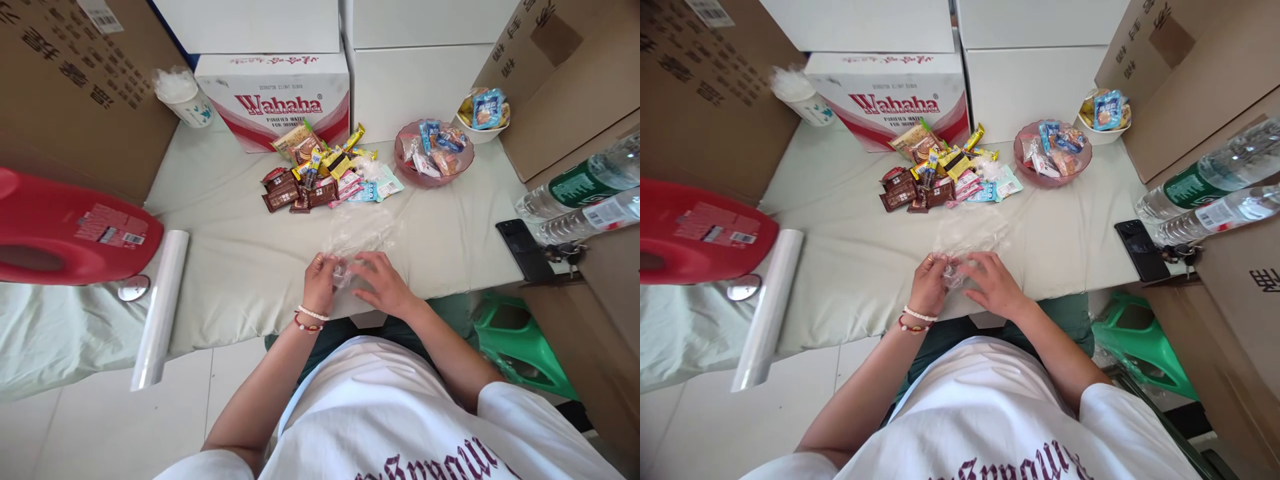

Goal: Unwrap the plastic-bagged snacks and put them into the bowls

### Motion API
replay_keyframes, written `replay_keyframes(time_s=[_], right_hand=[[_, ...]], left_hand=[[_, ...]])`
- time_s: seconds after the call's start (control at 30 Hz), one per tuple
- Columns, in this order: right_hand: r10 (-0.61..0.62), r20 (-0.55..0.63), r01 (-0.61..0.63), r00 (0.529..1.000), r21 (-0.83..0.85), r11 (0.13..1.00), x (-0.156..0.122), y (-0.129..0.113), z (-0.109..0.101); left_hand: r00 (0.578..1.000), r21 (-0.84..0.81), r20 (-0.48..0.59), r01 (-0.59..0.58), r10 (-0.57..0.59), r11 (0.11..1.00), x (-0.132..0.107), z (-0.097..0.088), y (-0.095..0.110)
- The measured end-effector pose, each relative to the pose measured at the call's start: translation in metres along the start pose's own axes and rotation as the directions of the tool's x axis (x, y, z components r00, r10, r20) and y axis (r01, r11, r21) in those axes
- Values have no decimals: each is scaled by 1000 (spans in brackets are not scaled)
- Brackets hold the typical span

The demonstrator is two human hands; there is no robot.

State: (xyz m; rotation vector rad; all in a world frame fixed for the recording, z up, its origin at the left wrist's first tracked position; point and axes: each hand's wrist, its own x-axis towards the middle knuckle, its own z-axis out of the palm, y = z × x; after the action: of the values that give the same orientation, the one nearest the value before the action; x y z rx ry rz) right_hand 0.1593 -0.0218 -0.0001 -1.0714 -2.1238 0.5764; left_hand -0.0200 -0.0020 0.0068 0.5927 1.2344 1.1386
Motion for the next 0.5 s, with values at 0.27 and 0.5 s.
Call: replay_keyframes(time_s=[0.27, 0.5], right_hand=[[-3, -60, 7, 998, 65, 998, -12, 27, -10], [49, -50, -49, 998, 8, 999, -20, 40, -27]], left_hand=[[994, -47, -113, 9, -14, 999, 17, -44, 31], [960, 43, -275, 70, -55, 997, 14, -61, 31]])
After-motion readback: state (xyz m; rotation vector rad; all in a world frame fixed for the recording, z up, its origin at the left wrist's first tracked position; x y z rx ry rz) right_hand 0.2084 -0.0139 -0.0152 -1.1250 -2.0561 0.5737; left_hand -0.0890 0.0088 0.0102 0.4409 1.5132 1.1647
